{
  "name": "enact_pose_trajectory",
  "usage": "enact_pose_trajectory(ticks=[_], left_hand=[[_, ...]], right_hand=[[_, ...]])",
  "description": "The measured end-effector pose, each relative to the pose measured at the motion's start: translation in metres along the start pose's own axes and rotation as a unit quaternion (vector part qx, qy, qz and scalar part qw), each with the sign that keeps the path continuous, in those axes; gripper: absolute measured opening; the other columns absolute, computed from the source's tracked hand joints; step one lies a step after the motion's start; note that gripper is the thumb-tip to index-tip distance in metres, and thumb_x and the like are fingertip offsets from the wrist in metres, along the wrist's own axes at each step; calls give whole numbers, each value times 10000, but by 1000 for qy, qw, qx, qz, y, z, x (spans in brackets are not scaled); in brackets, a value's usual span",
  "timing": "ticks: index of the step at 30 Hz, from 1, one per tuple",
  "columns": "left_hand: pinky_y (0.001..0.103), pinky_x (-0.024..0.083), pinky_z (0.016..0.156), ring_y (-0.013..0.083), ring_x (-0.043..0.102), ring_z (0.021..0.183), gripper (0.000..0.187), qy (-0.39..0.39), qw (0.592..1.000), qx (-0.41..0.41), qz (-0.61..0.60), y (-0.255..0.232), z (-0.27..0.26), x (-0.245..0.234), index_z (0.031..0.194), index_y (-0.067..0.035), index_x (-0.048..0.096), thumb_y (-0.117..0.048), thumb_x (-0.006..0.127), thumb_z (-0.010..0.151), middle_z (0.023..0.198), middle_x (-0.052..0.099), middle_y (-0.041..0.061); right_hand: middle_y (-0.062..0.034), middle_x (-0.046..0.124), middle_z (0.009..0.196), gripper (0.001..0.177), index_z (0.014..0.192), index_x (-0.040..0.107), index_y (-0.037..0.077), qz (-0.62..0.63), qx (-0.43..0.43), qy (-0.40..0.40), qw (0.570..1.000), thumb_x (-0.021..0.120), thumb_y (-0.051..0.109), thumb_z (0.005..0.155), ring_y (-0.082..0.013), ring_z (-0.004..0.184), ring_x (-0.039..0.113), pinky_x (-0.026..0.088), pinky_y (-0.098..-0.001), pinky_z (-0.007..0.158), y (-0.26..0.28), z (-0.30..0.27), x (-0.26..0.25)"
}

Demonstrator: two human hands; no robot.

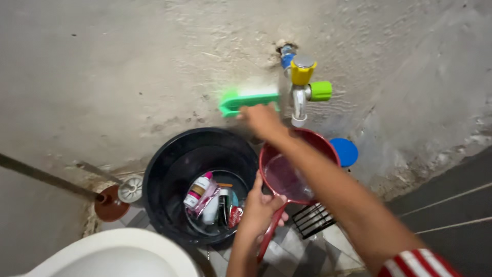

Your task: The person scrubs a section of a bathroom wall using a green brush and soapy water from a red bucket. They repeatedly dip the brush into the bucket and scrub the wall near a water tap and a toilet. The person also rinses the bucket and brush under the tap.

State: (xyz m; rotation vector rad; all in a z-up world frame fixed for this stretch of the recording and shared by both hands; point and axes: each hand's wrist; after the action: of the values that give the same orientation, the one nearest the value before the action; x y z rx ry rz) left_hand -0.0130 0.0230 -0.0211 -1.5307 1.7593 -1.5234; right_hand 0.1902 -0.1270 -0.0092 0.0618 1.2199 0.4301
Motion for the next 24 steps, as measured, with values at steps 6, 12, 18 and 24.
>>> enact_pose_trajectory(ticks=[6,12,18,24], left_hand=[[293,485,379,164,614,491,888,31,999,40,-18,0,6,-8,1627,-184,225,59,627,873,846,697,158],[300,492,389,168,618,493,950,16,1000,27,-3,-4,10,-12,1634,-236,167,53,640,863,828,697,162],[296,488,385,171,620,490,981,25,999,31,-17,-1,4,-12,1647,-217,116,43,652,867,804,708,156],[297,490,378,170,615,482,1013,13,999,18,23,3,10,-7,1650,-229,72,26,660,865,761,686,149]], right_hand=[[-129,747,1010,261,1093,710,143,39,48,52,997,540,309,985,-352,909,737,555,-489,802,-10,-1,-4],[-150,733,1072,265,1135,747,172,9,-9,-19,1000,606,227,917,-347,988,695,538,-465,823,-132,-73,-65],[-161,730,1035,175,1073,723,115,-66,-1,-13,998,626,241,1000,-361,977,693,506,-482,847,-131,-72,-86],[-172,726,988,277,1015,715,92,53,-13,-33,998,660,319,867,-350,889,709,550,-446,747,-130,-52,-49]])
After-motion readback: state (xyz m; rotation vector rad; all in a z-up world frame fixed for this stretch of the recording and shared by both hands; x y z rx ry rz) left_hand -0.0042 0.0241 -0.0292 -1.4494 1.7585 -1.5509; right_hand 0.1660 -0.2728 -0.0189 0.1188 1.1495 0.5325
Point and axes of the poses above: each hand's wrist, its own z-axis towards the middle knuckle, its own x-axis out of the palm, y = z × x
